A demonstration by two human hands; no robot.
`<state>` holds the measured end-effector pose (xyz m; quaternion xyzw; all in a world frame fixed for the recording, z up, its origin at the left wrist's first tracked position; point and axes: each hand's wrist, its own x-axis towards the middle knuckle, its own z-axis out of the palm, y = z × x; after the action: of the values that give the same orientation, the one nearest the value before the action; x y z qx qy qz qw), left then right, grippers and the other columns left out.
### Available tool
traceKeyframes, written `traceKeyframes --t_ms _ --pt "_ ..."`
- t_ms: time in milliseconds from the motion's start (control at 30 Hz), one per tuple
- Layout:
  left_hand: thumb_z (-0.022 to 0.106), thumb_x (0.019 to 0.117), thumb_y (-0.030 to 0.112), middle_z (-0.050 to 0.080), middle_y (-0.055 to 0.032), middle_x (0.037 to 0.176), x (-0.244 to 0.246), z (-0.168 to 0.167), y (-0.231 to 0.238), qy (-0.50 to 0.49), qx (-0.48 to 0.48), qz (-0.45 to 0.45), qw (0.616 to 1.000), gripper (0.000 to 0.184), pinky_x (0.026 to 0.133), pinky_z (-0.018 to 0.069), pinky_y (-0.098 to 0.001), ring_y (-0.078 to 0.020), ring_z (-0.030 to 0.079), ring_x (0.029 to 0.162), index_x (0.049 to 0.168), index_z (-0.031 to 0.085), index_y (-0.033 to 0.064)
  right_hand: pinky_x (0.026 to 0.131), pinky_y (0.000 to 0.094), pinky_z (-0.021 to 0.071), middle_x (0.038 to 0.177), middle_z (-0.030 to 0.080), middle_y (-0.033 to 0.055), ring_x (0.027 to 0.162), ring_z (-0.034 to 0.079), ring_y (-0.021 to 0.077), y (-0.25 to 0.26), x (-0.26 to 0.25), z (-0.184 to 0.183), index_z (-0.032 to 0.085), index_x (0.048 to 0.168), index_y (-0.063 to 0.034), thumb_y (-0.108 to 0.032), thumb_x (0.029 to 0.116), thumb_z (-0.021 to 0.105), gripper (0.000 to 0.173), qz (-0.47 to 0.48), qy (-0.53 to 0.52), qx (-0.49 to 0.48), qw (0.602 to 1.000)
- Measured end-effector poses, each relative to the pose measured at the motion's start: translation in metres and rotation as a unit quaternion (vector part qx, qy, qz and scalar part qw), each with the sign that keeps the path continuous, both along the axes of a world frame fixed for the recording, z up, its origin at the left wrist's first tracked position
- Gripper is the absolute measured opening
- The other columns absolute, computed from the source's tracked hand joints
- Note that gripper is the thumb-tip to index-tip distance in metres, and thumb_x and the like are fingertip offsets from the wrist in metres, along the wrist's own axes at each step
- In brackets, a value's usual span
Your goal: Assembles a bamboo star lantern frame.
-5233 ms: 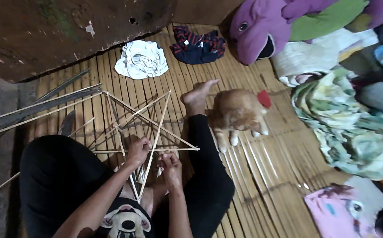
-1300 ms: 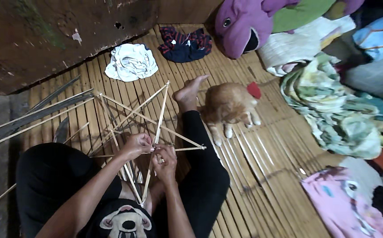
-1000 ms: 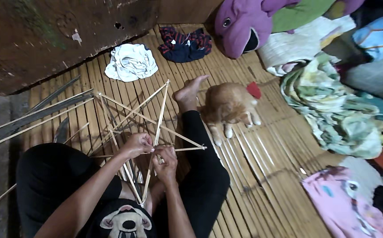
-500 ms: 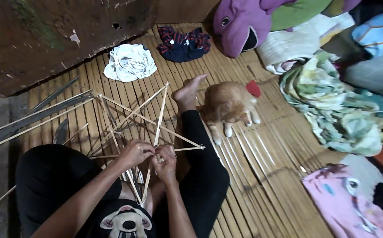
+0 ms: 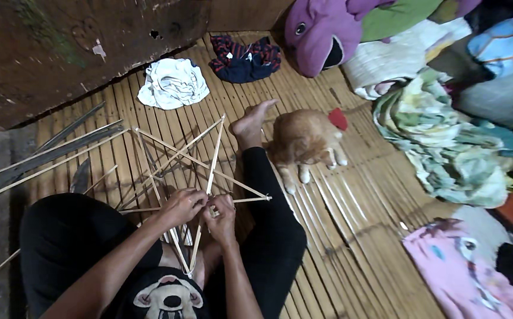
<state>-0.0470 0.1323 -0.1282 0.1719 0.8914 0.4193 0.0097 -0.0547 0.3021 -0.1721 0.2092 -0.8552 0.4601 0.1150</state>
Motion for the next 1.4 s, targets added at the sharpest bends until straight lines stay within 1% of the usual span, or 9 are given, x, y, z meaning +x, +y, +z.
traceKeyframes --t_ms 167,300,433,567,700,833,1033,1267,1400 --pt "0.057 0.0994 0.001 0.068 -0.0209 0.097 -0.016 0.015 -0.005 -0.090 -0.055 -0.079 0.991 0.012 0.089 0.0537 -0.0493 -0.0357 0.068 0.094 0.104 0.066 -0.0060 0.073 0.0322 0.0526 0.081 0.070 0.0093 0.081 0.065 0.0221 -0.002 0.001 -0.001 0.073 0.078 -0.0025 -0.008 0.0776 0.067 0.009 -0.011 0.001 0.016 1.000" --pt "0.055 0.1025 0.003 0.066 -0.0220 0.103 -0.030 0.029 -0.004 -0.177 -0.100 -0.113 0.973 0.014 0.095 0.0503 -0.0502 -0.0363 0.065 0.101 0.110 0.063 -0.0057 0.078 0.0349 0.0550 0.092 0.073 0.0131 0.088 0.067 0.0263 -0.005 0.003 0.000 0.074 0.081 -0.0019 -0.007 0.0786 0.067 0.009 -0.026 0.006 0.026 0.999" --pt "0.057 0.1019 0.004 0.063 -0.0167 0.095 -0.044 0.035 -0.006 -0.239 -0.095 -0.123 0.959 0.010 0.084 0.0498 -0.0460 -0.0285 0.062 0.089 0.107 0.062 -0.0022 0.080 0.0323 0.0576 0.100 0.073 0.0156 0.093 0.069 0.0262 -0.005 0.003 -0.002 0.074 0.084 -0.0006 -0.005 0.0814 0.068 0.008 -0.029 0.005 0.010 1.000" --pt "0.058 0.1024 0.006 0.063 -0.0147 0.094 -0.052 0.031 -0.007 -0.251 -0.100 -0.141 0.952 0.011 0.082 0.0496 -0.0445 -0.0261 0.060 0.087 0.109 0.063 -0.0013 0.080 0.0307 0.0590 0.100 0.072 0.0166 0.093 0.070 0.0248 -0.003 0.001 -0.005 0.073 0.085 0.0006 -0.004 0.0809 0.069 0.008 -0.027 -0.009 -0.003 1.000" --pt "0.057 0.1030 0.006 0.062 -0.0133 0.093 -0.055 0.030 -0.005 -0.261 -0.121 -0.147 0.946 0.010 0.081 0.0493 -0.0439 -0.0252 0.060 0.087 0.108 0.062 0.0003 0.086 0.0332 0.0569 0.099 0.072 0.0160 0.097 0.069 0.0263 -0.003 0.003 -0.007 0.072 0.082 -0.0009 -0.003 0.0764 0.070 0.006 -0.028 0.000 -0.001 1.000" --pt "0.056 0.1030 0.007 0.061 -0.0122 0.090 -0.056 0.027 -0.004 -0.257 -0.124 -0.148 0.947 0.009 0.080 0.0489 -0.0437 -0.0246 0.059 0.085 0.106 0.062 0.0012 0.087 0.0349 0.0568 0.100 0.072 0.0162 0.097 0.069 0.0279 -0.007 0.004 -0.007 0.072 0.081 -0.0006 -0.004 0.0738 0.077 0.009 -0.041 0.001 0.010 0.999" --pt "0.056 0.1026 0.006 0.063 -0.0131 0.092 -0.056 0.025 -0.005 -0.247 -0.119 -0.144 0.951 0.009 0.082 0.0495 -0.0450 -0.0259 0.061 0.088 0.105 0.063 0.0008 0.088 0.0356 0.0572 0.098 0.072 0.0159 0.095 0.069 0.0278 -0.012 0.005 -0.007 0.073 0.080 -0.0002 -0.004 0.0780 0.076 0.005 -0.059 0.004 0.026 0.998" --pt "0.061 0.1011 0.008 0.061 -0.0091 0.090 -0.053 0.016 -0.009 -0.257 -0.057 -0.110 0.958 0.007 0.078 0.0487 -0.0379 -0.0186 0.058 0.082 0.104 0.064 0.0017 0.089 0.0338 0.0560 0.099 0.072 0.0158 0.098 0.069 0.0265 -0.009 0.004 -0.005 0.073 0.083 -0.0001 -0.004 0.0802 0.067 0.008 -0.031 -0.012 0.000 0.999" --pt "0.064 0.0980 0.004 0.061 -0.0067 0.090 -0.046 0.005 -0.014 -0.262 0.068 -0.047 0.962 0.007 0.076 0.0491 -0.0280 -0.0107 0.057 0.080 0.103 0.063 -0.0011 0.088 0.0363 0.0555 0.099 0.071 0.0182 0.098 0.068 0.0283 -0.007 0.004 -0.003 0.070 0.080 0.0021 -0.004 0.0796 0.064 0.008 -0.026 -0.050 -0.005 0.998"
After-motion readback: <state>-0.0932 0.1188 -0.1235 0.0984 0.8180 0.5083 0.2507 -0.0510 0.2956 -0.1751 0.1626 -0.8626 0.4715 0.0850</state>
